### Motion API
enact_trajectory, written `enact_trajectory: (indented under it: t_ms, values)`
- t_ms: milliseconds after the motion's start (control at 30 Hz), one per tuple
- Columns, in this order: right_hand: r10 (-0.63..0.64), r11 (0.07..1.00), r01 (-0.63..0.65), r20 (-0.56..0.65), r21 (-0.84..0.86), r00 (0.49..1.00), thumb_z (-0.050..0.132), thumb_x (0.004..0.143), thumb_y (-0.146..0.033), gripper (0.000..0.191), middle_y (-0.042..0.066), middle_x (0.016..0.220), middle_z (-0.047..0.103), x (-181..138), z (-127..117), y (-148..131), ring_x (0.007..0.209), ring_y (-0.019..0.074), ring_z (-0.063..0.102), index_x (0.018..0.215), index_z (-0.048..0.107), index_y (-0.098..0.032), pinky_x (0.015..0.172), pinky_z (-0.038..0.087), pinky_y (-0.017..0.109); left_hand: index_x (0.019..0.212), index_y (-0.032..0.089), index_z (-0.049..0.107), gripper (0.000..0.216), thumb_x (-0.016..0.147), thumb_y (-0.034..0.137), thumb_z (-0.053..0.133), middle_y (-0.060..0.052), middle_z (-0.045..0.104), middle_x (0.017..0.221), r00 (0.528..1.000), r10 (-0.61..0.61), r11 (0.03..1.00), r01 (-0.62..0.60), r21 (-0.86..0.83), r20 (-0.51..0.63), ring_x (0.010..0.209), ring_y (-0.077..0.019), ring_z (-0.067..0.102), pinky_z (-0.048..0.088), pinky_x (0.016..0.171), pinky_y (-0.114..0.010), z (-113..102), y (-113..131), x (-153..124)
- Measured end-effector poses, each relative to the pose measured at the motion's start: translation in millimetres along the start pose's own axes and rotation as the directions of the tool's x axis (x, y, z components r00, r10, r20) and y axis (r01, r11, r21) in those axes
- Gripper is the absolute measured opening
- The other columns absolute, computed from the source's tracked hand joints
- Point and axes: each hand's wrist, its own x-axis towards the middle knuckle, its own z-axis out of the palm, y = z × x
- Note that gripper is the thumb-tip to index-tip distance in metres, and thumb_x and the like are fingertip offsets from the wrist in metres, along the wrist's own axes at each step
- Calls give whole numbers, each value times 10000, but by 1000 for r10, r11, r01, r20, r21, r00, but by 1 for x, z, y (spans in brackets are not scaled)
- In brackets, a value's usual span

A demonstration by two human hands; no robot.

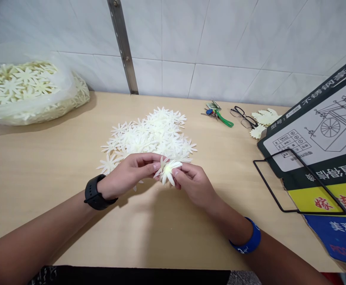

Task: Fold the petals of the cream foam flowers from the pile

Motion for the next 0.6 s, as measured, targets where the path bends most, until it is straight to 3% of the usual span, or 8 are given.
enact_trajectory:
  t_ms: [100, 233, 600]
  values:
    - [-11, 999, 11, -7, 43, 1000, 514, 907, -297, 313, -3, 611, 521, -2, -1, 3, 612, 142, 474, 617, 554, -184, 603, 373, 280, 950, 133, 708, 220, 817, 305, 678, -71, 691, 909, 1000, -15, 983, 16, -183, 5, 849, -157, 651, 524, 853, -312, -2, -1, 2]
    - [-19, 990, 24, -38, 136, 999, 517, 925, -313, 288, -1, 630, 528, -3, -3, 9, 617, 147, 476, 675, 582, -186, 599, 377, 286, 942, 142, 701, 228, 778, 298, 725, -69, 687, 946, 997, -19, 958, -3, -288, -74, 894, -150, 647, 506, 904, -298, -8, -4, 5]
    - [-23, 980, 37, -74, 194, 997, 544, 927, -348, 284, 7, 655, 538, -3, -4, 10, 609, 146, 472, 702, 607, -187, 605, 390, 297, 844, 133, 656, 253, 675, 255, 798, 17, 608, 753, 925, 8, 951, -125, -284, -380, 686, -72, 596, 537, 772, -244, -24, -5, 14]
